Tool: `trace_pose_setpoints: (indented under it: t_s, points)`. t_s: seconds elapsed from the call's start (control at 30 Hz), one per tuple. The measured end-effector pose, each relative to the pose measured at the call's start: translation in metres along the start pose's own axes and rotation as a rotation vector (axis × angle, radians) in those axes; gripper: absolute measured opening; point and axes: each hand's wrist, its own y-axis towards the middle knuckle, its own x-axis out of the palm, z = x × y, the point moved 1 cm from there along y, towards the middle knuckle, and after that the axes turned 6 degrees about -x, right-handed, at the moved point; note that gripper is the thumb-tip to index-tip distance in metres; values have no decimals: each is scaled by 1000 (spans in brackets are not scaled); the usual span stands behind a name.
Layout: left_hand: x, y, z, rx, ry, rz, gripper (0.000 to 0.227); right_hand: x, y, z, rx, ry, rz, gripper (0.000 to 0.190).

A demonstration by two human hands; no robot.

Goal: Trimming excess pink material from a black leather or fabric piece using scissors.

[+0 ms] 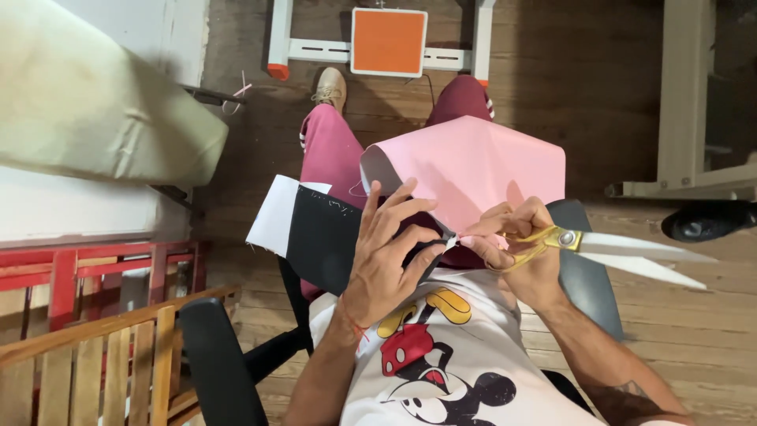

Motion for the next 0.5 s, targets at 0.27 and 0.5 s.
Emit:
trace_pose_setpoints:
  t_s: [0.27,0.5]
  points:
    - [11,-2,-5,17,115,105,22,23,12,-17,-47,-17,26,54]
    - [18,-2,-19,13,-76,28,18,12,11,-7,29,29,52,52]
